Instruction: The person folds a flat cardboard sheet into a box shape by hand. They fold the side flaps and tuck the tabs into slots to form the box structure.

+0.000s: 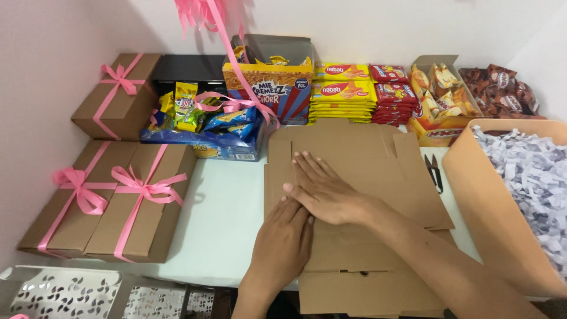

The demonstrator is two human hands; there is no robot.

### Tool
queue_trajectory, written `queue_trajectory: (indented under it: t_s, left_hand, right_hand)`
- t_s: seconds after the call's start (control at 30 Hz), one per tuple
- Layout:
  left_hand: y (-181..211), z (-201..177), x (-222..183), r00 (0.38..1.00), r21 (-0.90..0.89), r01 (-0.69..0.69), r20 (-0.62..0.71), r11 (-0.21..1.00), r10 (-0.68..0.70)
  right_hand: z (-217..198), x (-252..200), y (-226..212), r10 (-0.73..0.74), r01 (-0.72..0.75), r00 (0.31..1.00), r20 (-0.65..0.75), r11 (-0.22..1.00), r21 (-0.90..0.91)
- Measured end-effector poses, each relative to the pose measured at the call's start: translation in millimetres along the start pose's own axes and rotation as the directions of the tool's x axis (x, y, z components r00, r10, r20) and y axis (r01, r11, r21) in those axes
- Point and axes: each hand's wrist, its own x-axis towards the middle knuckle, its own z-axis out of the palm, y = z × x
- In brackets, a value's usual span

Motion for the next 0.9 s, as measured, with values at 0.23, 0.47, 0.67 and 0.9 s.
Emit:
queue_trajectory:
  t_s: [0.23, 0.47, 0.67, 0.9]
  left_hand:
    - [-11.2, 8.5, -8.1, 0.999, 0.051, 0.024, 0.042, 0.998, -0.027]
    - [-14.5, 10.3, -9.1, 0.999, 0.053, 0.018, 0.037, 0.998, -0.02]
    - [-14.8, 10.3, -9.9, 0.999, 0.043, 0.022, 0.045, 0.999, -0.024]
    - [-5.3, 2.2, -4.3, 1.0, 0.002, 0.023, 0.01, 1.0, -0.023]
  right_hand:
    - [9.4, -19.4, 47.8, -0.017, 0.014, 0.997, -0.079, 0.999, -0.043]
    - [27.6, -70.9, 127.4, 0.243, -0.319, 0.915, -0.323, 0.925, -0.205]
    - [17.1, -56.2, 90.0, 0.292, -0.331, 0.925, -0.244, 0.934, -0.136]
    - [17.3, -11.9, 15.0, 0.077, -0.084, 0.987, -0.144, 0.995, -0.046]
